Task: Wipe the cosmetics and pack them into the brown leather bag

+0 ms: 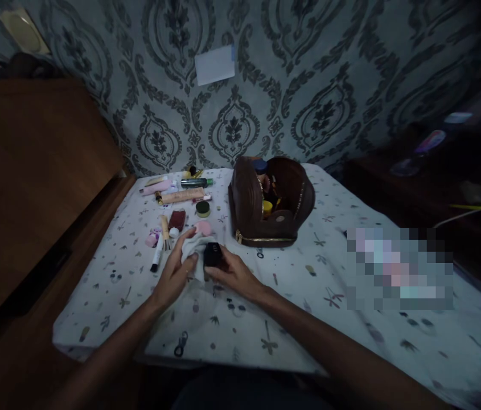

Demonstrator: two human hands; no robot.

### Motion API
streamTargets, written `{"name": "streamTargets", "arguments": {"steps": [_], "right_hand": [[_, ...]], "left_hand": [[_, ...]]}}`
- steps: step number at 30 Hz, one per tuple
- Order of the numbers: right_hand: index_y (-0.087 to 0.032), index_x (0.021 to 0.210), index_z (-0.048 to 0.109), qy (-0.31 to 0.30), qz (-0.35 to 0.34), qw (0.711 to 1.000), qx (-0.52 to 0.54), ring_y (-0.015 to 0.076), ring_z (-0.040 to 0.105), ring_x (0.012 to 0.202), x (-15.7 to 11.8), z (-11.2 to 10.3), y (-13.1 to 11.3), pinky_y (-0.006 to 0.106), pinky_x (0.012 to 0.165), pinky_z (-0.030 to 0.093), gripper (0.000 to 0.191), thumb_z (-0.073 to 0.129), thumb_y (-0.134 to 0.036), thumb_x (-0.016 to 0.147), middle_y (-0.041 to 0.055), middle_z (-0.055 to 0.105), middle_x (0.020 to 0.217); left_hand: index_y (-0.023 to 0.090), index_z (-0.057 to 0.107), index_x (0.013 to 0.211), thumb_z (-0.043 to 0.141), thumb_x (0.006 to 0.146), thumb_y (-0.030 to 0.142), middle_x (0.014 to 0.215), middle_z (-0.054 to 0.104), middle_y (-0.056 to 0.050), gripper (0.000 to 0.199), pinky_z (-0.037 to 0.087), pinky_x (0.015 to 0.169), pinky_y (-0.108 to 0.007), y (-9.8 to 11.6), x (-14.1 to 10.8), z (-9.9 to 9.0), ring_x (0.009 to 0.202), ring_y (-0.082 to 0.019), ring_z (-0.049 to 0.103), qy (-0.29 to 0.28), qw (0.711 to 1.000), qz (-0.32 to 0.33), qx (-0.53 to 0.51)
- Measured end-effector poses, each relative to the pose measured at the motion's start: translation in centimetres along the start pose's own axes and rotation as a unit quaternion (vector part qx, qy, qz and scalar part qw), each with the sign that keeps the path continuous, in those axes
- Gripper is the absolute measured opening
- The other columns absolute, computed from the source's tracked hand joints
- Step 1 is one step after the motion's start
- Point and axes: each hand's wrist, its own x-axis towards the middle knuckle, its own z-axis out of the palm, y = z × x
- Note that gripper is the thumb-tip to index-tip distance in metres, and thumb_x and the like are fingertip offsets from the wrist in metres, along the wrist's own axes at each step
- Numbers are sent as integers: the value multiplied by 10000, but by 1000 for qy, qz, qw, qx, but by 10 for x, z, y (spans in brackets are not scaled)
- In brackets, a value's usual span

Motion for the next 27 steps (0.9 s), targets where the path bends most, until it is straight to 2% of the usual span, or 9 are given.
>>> {"name": "streamTargets", "arguments": {"steps": [2, 5, 7, 9, 11, 13, 18, 24, 27], "right_hand": [[-167, 1111, 538, -9, -16, 1000, -17, 139, 527, 670, 0, 1, 1, 254, 617, 458, 354, 627, -387, 849, -4, 579, 803], [-164, 971, 570, 23, -66, 995, -72, 177, 545, 761, 0, 2, 5, 299, 704, 471, 202, 621, -270, 806, 23, 608, 845], [-161, 907, 573, 30, -84, 991, -96, 197, 552, 785, 1, 3, 8, 319, 718, 469, 140, 599, -230, 789, 42, 618, 867], [-160, 848, 563, 26, -84, 989, -119, 196, 549, 749, 2, 4, 10, 318, 690, 463, 103, 599, -226, 778, 41, 610, 831], [-165, 812, 552, 27, -83, 986, -142, 184, 536, 712, 3, 5, 10, 307, 664, 454, 109, 615, -243, 771, 27, 590, 786], [-166, 810, 552, 26, -82, 985, -150, 171, 531, 702, 4, 7, 10, 294, 657, 449, 125, 621, -268, 784, 23, 581, 792], [-173, 828, 548, 5, -79, 988, -132, 145, 531, 699, 5, 8, 9, 257, 650, 434, 184, 660, -318, 812, 4, 569, 793], [-181, 863, 534, 11, -43, 995, -85, 129, 520, 675, 3, 7, 8, 225, 605, 410, 194, 678, -283, 781, -25, 551, 757], [-181, 899, 533, 14, -36, 997, -65, 119, 513, 658, 3, 7, 8, 212, 593, 403, 180, 636, -196, 752, -35, 549, 744]], "left_hand": [[222, 349, 1466, 454, 961, 258, 1498, 413, -113, 517, 308, 1152, -457, 4, -4, 1, 1388, -273, 368, -78, 977, 150, 133], [202, 248, 1512, 474, 965, 230, 1481, 410, -165, 593, 345, 1133, -497, 7, -3, 2, 1395, -293, 350, -180, 879, 332, 292], [173, 261, 1500, 524, 952, 263, 1421, 463, -187, 614, 399, 1089, -506, 9, 0, 3, 1365, -306, 381, -182, 833, 376, 364], [135, 368, 1432, 524, 953, 296, 1322, 535, -190, 529, 459, 1014, -494, 11, 3, 6, 1274, -309, 458, -160, 818, 373, 407], [115, 522, 1282, 477, 972, 314, 1163, 607, -170, 372, 506, 899, -457, 15, 7, 8, 1114, -294, 537, -143, 826, 341, 426], [126, 620, 1101, 415, 992, 337, 992, 634, -129, 314, 504, 811, -410, 19, 10, 11, 957, -261, 566, -128, 856, 293, 407], [154, 655, 870, 302, 1017, 418, 835, 617, -65, 465, 455, 784, -328, 21, 15, 18, 821, -198, 577, -71, 956, 186, 214], [148, 651, 921, 255, 985, 572, 861, 677, -59, 584, 486, 831, -329, 8, 15, 28, 837, -207, 628, 68, 995, 41, 68], [153, 608, 1137, 277, 991, 548, 1116, 668, -94, 536, 453, 977, -364, -2, 8, 29, 1090, -232, 605, 90, 991, 58, 79]]}}
